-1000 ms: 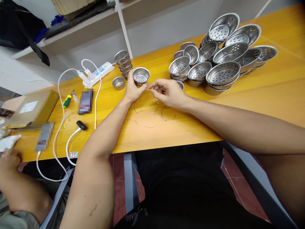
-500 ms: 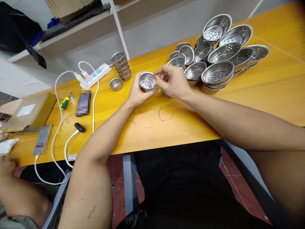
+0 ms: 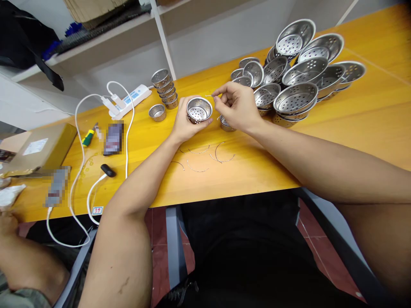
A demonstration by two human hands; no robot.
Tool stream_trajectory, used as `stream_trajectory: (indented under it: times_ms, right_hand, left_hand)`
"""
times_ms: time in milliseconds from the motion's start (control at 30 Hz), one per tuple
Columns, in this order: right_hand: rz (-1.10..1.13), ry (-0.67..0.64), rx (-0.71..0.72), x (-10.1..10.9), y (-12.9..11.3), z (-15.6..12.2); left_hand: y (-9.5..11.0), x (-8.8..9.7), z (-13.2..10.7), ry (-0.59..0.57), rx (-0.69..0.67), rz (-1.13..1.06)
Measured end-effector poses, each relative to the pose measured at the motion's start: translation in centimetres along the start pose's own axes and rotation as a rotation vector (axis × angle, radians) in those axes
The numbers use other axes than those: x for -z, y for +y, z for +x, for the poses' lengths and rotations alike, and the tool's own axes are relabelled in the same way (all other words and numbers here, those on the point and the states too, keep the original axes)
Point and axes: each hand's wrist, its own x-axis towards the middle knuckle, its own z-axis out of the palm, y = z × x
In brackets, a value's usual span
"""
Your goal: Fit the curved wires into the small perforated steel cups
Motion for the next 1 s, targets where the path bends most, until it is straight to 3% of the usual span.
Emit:
stream_trajectory:
  times_ms: [267,567,1000]
  right_hand:
    - [-0.008,-0.020,0.010,-0.1,-0.4,-0.2]
    - [-0.013,-0.025,-0.006,0.0,-0.6,-0.3]
    - [-0.011,-0.035,-0.042,0.0,-1.1,-0.4]
  left_hand:
    - [0.2,-0.2,0.0,-0.046,0.079,-0.084]
    - [-0.8,-0.4,-0.1,-0.059,-0.008,-0.105]
    - [1.3,0.2,0.3,-0.022,0.094,-0.039]
